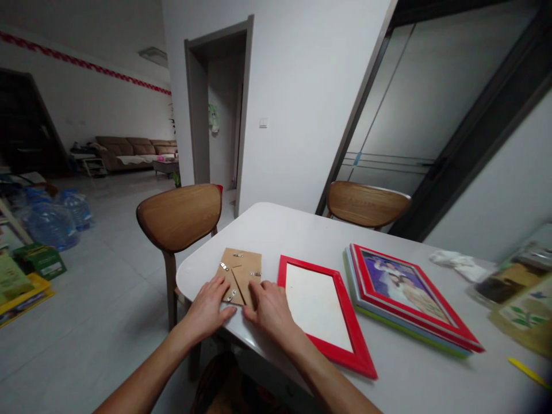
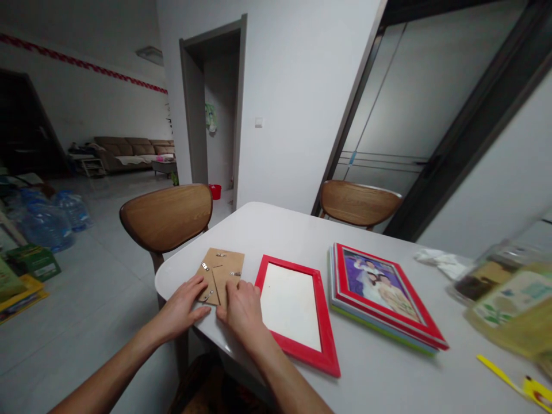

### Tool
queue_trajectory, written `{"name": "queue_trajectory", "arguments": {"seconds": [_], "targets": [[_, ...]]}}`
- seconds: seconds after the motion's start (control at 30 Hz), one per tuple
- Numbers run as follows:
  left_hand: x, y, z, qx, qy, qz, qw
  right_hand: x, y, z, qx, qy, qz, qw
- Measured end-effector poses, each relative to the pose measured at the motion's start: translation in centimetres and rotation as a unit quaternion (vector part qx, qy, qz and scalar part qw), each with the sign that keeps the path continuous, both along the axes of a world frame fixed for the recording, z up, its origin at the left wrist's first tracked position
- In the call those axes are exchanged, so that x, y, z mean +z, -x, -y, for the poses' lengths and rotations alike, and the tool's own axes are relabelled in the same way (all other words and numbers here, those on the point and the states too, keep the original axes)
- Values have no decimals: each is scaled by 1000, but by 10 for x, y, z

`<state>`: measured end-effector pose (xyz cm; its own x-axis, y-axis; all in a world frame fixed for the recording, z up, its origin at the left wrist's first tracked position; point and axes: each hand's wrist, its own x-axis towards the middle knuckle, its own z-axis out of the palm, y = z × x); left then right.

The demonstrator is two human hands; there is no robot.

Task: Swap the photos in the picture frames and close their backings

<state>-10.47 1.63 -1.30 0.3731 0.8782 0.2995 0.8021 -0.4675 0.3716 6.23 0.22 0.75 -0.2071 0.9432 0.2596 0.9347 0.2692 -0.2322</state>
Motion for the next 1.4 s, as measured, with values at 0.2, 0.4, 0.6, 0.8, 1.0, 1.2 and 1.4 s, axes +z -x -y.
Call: {"name": "queue_trajectory", "arguments": {"seconds": [0.2, 0.4, 0.6, 0.8, 1.0, 1.2, 1.4], "targets": [[-8, 5, 0, -21, -34, 22, 999, 10, -7, 3, 22, -39, -170, 984], [27, -8, 6, -87, -128, 48, 987, 50, -28, 17, 38, -146, -234, 960], [53, -61, 11, -139, -116, 91, 979, 62, -84, 36, -20, -194, -188, 963], [25, -118, 18, -200, 1, 109, 974, 39, -136, 58, -101, -144, -137, 975], [18, -130, 20, -213, 47, 79, 973, 12, -150, 63, -135, -113, -108, 978], [25, -123, 20, -215, 20, 27, 976, -5, -144, 64, -136, -115, -91, 980], [29, -124, 21, -228, 23, -2, 973, -10, -143, 71, -139, -144, -88, 976]]}}
